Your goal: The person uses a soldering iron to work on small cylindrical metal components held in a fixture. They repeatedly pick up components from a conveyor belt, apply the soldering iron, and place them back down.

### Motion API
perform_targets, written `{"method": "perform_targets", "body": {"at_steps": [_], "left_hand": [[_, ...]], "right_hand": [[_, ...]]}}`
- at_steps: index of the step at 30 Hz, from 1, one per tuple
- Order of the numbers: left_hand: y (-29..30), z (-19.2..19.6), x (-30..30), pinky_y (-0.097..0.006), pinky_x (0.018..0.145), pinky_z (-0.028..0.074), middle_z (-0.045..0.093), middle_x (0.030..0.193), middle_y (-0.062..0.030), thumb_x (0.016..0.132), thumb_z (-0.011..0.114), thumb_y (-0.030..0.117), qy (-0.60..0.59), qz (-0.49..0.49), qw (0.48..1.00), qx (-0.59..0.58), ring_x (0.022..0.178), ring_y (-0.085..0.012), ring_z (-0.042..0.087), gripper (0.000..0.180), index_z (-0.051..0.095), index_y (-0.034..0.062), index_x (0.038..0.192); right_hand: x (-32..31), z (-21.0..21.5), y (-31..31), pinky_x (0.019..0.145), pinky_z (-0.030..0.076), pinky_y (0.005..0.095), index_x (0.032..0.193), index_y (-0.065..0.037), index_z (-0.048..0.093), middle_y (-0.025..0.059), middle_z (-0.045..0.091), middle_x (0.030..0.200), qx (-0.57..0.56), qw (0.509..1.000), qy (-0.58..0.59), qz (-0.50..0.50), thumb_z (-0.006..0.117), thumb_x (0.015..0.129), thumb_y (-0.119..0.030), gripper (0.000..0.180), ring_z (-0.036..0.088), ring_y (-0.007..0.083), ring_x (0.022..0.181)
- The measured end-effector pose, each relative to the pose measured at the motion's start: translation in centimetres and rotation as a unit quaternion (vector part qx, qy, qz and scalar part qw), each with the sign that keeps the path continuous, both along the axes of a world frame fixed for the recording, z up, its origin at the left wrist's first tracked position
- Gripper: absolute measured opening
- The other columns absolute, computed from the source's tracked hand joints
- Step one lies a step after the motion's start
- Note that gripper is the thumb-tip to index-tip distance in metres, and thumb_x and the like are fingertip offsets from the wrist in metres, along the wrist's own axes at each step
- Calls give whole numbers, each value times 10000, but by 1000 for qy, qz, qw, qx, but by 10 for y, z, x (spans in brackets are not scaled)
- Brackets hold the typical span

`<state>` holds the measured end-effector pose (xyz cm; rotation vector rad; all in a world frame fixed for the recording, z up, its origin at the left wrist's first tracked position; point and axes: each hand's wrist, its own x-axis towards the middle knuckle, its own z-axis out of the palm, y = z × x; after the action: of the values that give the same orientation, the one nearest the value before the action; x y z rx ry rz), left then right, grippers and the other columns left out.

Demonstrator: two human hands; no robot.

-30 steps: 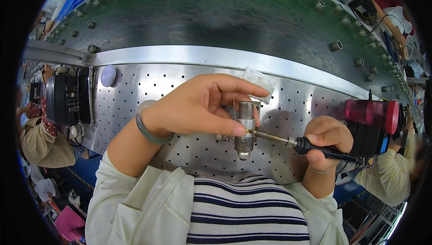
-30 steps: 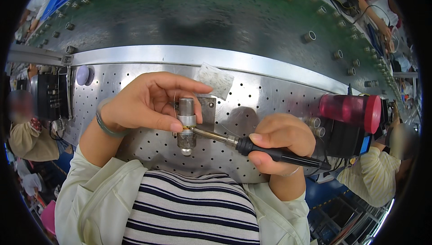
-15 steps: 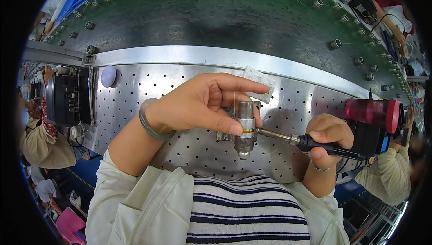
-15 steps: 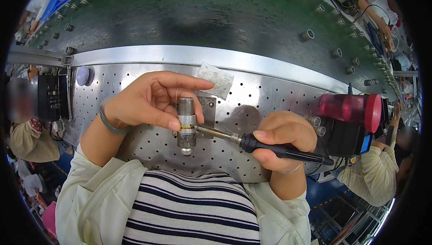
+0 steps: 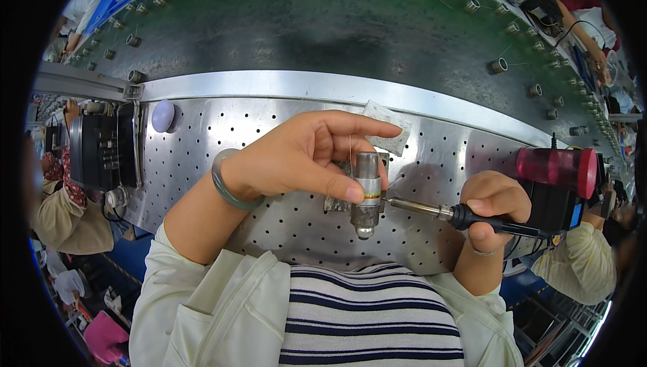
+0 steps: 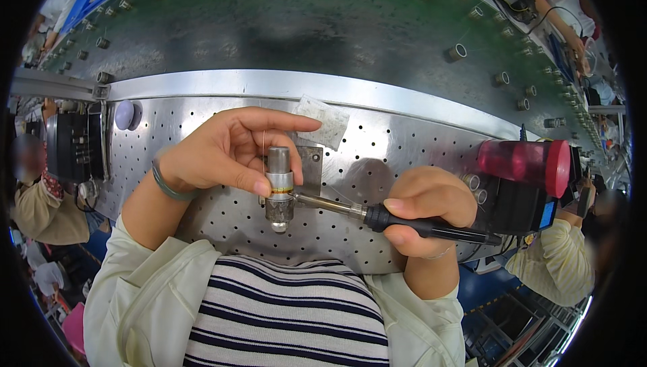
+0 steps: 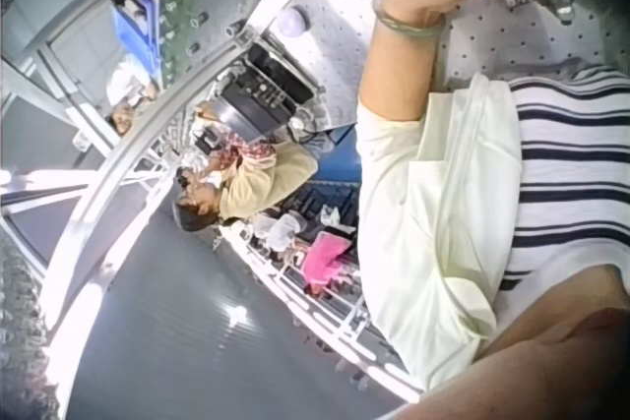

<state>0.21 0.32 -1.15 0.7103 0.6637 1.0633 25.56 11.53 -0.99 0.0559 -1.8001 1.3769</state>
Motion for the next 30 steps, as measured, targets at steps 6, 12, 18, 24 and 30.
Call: {"method": "perform_targets", "body": {"at_steps": [6, 12, 18, 24, 30], "left_hand": [[0, 0, 1, -164, 657, 533, 624, 975, -204, 699, 723, -61, -4, 4, 1000, -3, 818, -133, 633, 741, 365, -51, 1348], [-1, 0, -1, -165, 664, 533, 620, 986, -210, 707, 712, -70, -13, -2, 1000, 1, 828, -132, 631, 735, 360, -48, 1352], [0, 2, -1, -155, 657, 529, 622, 991, -206, 699, 713, -77, -4, -2, 1000, -6, 782, -113, 635, 750, 356, -39, 1357], [-1, -1, -2, -155, 657, 523, 627, 987, -200, 694, 724, -60, 2, -6, 1000, 3, 769, -107, 633, 749, 367, -39, 1352], [-2, -2, -2, -180, 683, 496, 647, 956, -191, 722, 743, 60, 14, 11, 1000, -1, 818, -135, 619, 673, 436, -39, 1313]], "right_hand": [[-3, 0, -4, 458, 431, 272, 844, 57, 606, 121, 606, 666, -16, 1000, -14, -6, 743, 682, -23, 226, 566, 200, 499], [-3, 0, -6, 484, 447, 269, 846, 56, 613, 123, 614, 678, -35, 999, -33, -9, 753, 679, -33, 235, 576, 202, 525], [-3, 1, -8, 500, 451, 267, 836, 53, 617, 117, 616, 687, -52, 998, -38, -19, 767, 680, -56, 242, 581, 200, 550], [-2, 1, -8, 502, 451, 269, 837, 52, 616, 118, 616, 690, -45, 998, -48, -17, 768, 676, -53, 245, 579, 201, 550], [-4, 2, -11, 500, 451, 273, 821, 55, 615, 125, 615, 688, -69, 996, -46, -22, 761, 668, -31, 228, 579, 205, 546]]}}
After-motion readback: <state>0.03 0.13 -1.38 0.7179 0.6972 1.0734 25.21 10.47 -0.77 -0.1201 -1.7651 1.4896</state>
